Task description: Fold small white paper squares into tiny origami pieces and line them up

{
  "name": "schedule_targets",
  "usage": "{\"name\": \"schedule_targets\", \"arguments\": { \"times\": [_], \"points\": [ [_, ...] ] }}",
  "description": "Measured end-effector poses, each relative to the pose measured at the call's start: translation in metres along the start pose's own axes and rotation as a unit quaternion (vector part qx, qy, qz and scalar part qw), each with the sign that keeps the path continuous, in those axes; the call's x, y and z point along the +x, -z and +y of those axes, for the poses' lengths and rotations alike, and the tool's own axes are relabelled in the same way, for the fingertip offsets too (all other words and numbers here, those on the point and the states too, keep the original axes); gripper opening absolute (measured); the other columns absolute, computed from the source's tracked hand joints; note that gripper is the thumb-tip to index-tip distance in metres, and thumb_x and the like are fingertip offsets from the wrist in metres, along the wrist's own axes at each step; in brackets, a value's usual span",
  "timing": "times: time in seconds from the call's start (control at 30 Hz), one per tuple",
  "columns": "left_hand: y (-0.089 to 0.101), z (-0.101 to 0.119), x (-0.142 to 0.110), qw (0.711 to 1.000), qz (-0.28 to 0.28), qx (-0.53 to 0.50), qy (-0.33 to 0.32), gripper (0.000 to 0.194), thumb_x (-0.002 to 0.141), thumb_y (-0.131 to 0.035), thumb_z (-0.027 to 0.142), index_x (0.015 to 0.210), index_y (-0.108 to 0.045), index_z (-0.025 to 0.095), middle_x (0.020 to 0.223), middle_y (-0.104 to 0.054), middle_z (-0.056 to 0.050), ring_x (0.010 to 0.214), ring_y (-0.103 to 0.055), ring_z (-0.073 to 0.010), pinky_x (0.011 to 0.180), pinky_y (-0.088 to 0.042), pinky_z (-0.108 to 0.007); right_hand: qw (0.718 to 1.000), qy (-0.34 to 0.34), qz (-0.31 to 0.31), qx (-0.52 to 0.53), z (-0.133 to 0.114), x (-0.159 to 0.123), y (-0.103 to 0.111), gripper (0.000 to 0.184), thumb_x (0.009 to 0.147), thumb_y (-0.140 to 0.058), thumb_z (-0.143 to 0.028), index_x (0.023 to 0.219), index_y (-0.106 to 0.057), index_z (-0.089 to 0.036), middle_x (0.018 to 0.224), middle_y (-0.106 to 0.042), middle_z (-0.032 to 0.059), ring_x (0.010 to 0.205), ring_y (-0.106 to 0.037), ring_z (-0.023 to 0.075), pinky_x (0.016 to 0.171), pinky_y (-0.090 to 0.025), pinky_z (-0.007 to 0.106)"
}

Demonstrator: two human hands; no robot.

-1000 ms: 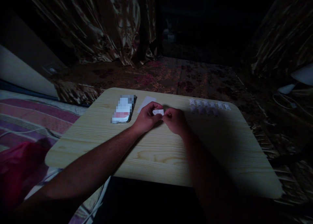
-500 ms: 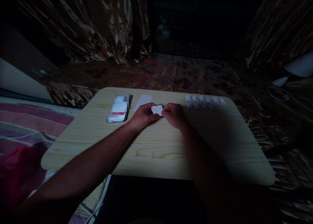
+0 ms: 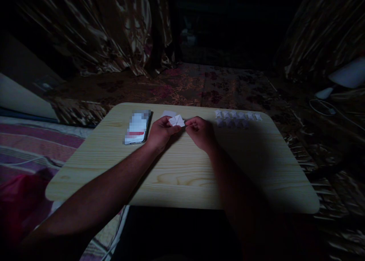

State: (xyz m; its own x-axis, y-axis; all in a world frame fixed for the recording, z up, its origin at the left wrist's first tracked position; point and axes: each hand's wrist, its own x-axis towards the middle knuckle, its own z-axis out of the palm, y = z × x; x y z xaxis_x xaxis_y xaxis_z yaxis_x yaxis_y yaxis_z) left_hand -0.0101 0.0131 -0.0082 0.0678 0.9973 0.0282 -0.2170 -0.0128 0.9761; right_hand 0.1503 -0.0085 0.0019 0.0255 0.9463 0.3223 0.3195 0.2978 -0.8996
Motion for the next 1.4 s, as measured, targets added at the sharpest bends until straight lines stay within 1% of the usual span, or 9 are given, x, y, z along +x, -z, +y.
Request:
{"name": "schedule_targets", "arguments": {
  "times": [0.27,0.37,0.5,0.57,0.63,0.77,0.9,1.17,1.4],
  "points": [
    [-0.0009,-0.0015,-0.0009,1.000,-0.007,-0.009,-0.021,0.034,0.056,-0.081,0.023,0.081,-0.059,0.016,0.069,-0.064,0.002,0.057,-0.055,-0.0095,0.056,-0.041,-0.021,1.000,0.002,0.002,-0.002,-0.0014,-0.0008,-0.0025,0.017,0.070,-0.067,-0.027,0.085,-0.067,-0.018,0.075,-0.070,0.0023,0.069,-0.065,0.0156,0.064,-0.051,0.027],
    [-0.0015,-0.0012,-0.0011,1.000,-0.015,-0.019,-0.019,0.036,0.055,-0.082,0.023,0.081,-0.058,0.016,0.069,-0.064,0.003,0.057,-0.055,-0.0094,0.056,-0.040,-0.021,1.000,0.000,0.002,-0.001,-0.0017,-0.0014,-0.0034,0.017,0.071,-0.068,-0.030,0.082,-0.066,-0.018,0.074,-0.070,0.0023,0.067,-0.065,0.0155,0.061,-0.050,0.026],
    [-0.0025,-0.0002,-0.0031,0.999,-0.041,-0.016,-0.012,0.038,0.054,-0.082,0.024,0.082,-0.058,0.017,0.071,-0.064,0.003,0.058,-0.054,-0.0090,0.056,-0.039,-0.020,1.000,-0.010,0.006,-0.024,-0.0004,-0.0018,-0.0047,0.016,0.072,-0.066,-0.033,0.080,-0.066,-0.018,0.068,-0.068,0.0010,0.060,-0.062,0.0141,0.055,-0.046,0.024],
    [-0.0026,0.0008,-0.0045,0.999,-0.048,0.008,-0.008,0.035,0.056,-0.081,0.027,0.081,-0.059,0.017,0.070,-0.064,0.003,0.057,-0.053,-0.0087,0.054,-0.038,-0.020,0.999,-0.019,0.015,-0.044,0.0006,-0.0015,-0.0046,0.014,0.073,-0.063,-0.031,0.078,-0.066,-0.018,0.064,-0.066,0.0003,0.059,-0.060,0.0138,0.054,-0.045,0.024],
    [-0.0017,0.0023,-0.0056,0.997,-0.051,0.053,-0.010,0.030,0.060,-0.078,0.032,0.079,-0.061,0.016,0.068,-0.062,0.002,0.054,-0.050,-0.0084,0.053,-0.036,-0.021,0.998,-0.026,0.018,-0.059,0.0011,-0.0010,-0.0039,0.012,0.072,-0.062,-0.030,0.076,-0.065,-0.018,0.062,-0.065,-0.0002,0.058,-0.060,0.0136,0.054,-0.044,0.024],
    [0.0018,0.0062,-0.0067,0.988,-0.055,0.143,-0.035,0.024,0.066,-0.073,0.035,0.072,-0.064,0.014,0.063,-0.059,0.002,0.053,-0.046,-0.0082,0.051,-0.033,-0.021,0.997,-0.030,0.012,-0.064,0.0002,-0.0005,-0.0023,0.010,0.071,-0.062,-0.027,0.073,-0.065,-0.018,0.061,-0.065,-0.0005,0.056,-0.059,0.0130,0.053,-0.043,0.023],
    [0.0033,0.0069,-0.0071,0.983,-0.056,0.174,-0.030,0.024,0.067,-0.072,0.037,0.070,-0.065,0.013,0.061,-0.058,0.002,0.051,-0.044,-0.0079,0.049,-0.031,-0.022,0.996,-0.015,0.022,-0.082,-0.0022,-0.0012,-0.0031,0.009,0.070,-0.063,-0.026,0.070,-0.065,-0.018,0.063,-0.066,0.0001,0.058,-0.060,0.0135,0.054,-0.043,0.023],
    [-0.0009,-0.0011,-0.0072,0.991,-0.058,0.121,-0.005,0.026,0.065,-0.073,0.037,0.074,-0.064,0.014,0.059,-0.057,0.002,0.048,-0.043,-0.0073,0.046,-0.029,-0.021,0.993,0.007,0.047,-0.109,-0.0068,-0.0053,-0.0064,0.007,0.072,-0.062,-0.025,0.074,-0.065,-0.020,0.066,-0.068,-0.0001,0.061,-0.063,0.0145,0.057,-0.047,0.024],
    [-0.0025,0.0012,-0.0092,0.994,-0.069,0.084,-0.003,0.025,0.068,-0.072,0.037,0.070,-0.063,0.014,0.055,-0.054,0.003,0.045,-0.041,-0.0071,0.044,-0.029,-0.022,0.992,0.015,0.045,-0.115,-0.0062,-0.0054,-0.0067,0.008,0.074,-0.063,-0.027,0.077,-0.066,-0.021,0.069,-0.070,0.0003,0.063,-0.064,0.0151,0.058,-0.048,0.024]
  ]
}}
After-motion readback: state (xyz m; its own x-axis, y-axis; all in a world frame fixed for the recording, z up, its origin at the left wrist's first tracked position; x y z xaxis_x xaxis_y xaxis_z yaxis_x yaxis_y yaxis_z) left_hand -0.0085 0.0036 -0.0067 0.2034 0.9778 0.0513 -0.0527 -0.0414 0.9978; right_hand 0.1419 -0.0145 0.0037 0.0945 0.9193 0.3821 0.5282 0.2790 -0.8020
